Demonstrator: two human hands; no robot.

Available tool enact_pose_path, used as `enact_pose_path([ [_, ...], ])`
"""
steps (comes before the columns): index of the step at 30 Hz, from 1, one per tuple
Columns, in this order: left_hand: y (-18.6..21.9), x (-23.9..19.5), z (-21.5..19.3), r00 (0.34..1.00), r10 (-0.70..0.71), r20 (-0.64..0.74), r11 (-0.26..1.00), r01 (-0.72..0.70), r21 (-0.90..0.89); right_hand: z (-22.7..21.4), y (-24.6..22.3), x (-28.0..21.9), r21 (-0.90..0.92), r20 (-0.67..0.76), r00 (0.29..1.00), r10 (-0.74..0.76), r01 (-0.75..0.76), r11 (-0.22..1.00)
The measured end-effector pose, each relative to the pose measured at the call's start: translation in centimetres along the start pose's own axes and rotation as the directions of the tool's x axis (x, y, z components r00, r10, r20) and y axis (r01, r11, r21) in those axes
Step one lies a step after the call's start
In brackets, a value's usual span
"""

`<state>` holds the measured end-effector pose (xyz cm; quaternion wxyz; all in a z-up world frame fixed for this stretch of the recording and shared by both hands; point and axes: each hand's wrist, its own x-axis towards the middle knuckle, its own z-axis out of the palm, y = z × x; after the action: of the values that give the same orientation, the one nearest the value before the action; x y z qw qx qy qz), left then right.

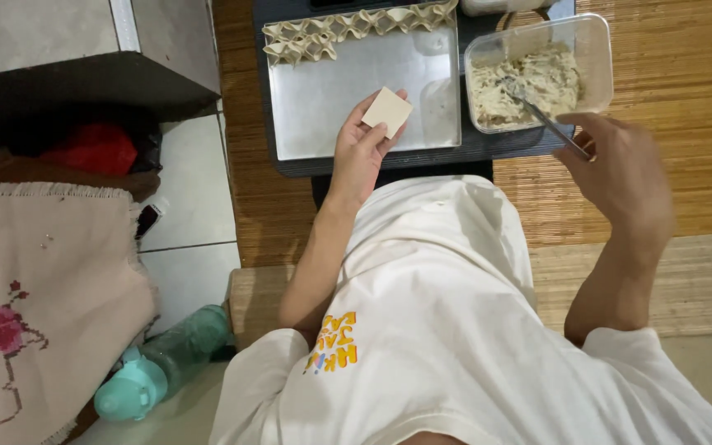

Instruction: Placing filling on dough wrappers and folding them into decorative shapes to make dumplings.

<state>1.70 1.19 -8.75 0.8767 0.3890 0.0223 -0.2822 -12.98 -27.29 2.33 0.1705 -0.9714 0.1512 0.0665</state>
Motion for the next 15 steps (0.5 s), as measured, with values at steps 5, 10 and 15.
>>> enact_pose_path([
  [5, -0.1, -0.1, 0.0, 1.000, -0.018, 0.014, 1.000, 0.018, 0.010, 0.6, 0.4, 1.2, 0.083, -0.215, 0.939, -0.269, 0.292, 0.953],
  [10, -0.9, 0.3, -0.7, 0.998, -0.065, 0.020, 0.998, 0.065, 0.007, 3.4, 1.6, 4.3, 0.219, -0.451, 0.821, -0.351, 0.483, 0.848],
  [15, -1.3, 0.4, -1.1, 0.995, -0.093, 0.025, 0.996, 0.093, 0.009, 4.0, 2.9, 5.2, 0.132, -0.551, 0.739, -0.388, 0.536, 0.834],
])
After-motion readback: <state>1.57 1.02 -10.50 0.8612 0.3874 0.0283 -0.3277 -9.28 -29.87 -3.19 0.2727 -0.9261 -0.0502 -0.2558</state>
